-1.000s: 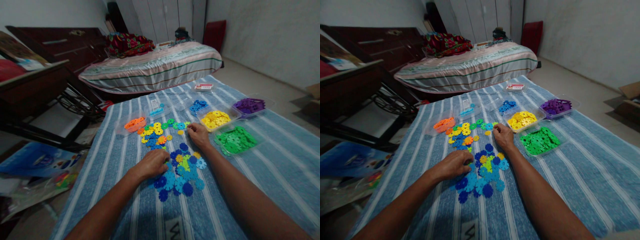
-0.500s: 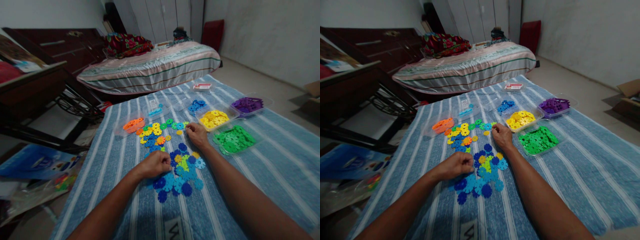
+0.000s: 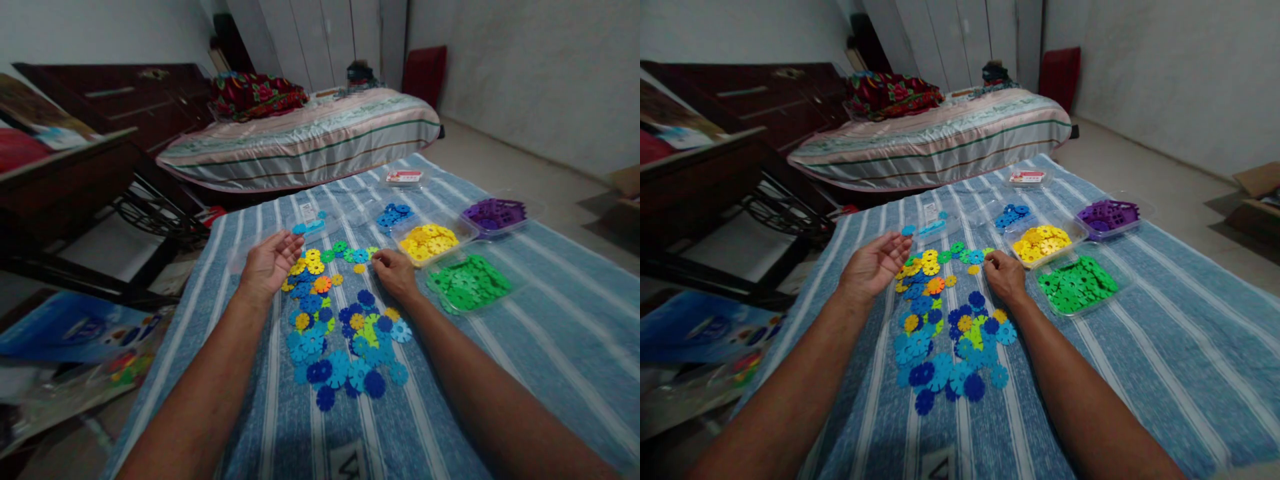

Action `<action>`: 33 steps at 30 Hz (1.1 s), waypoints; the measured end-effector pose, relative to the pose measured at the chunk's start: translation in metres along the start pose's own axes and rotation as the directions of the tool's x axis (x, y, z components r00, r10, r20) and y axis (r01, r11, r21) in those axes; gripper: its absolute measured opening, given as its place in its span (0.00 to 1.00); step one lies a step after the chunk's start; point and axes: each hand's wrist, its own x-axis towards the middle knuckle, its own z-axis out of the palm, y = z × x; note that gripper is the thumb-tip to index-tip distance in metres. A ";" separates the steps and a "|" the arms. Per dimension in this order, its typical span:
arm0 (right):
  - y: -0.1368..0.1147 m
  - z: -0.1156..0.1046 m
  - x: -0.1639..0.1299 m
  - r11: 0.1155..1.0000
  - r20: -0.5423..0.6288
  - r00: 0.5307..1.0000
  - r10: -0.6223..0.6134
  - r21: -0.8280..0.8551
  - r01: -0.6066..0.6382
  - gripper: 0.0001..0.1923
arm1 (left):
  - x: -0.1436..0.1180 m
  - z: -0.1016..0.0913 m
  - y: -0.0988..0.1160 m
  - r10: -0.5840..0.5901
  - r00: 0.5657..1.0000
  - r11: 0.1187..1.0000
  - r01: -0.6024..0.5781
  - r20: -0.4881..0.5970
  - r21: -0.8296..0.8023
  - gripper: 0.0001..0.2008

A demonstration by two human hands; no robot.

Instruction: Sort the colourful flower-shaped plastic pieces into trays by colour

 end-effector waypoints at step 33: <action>0.003 -0.001 0.002 1.000 0.012 1.000 -0.006 -0.009 0.007 0.11 | -0.105 -0.022 -0.043 -0.523 0.649 -0.075 -0.680 0.552 0.729 0.12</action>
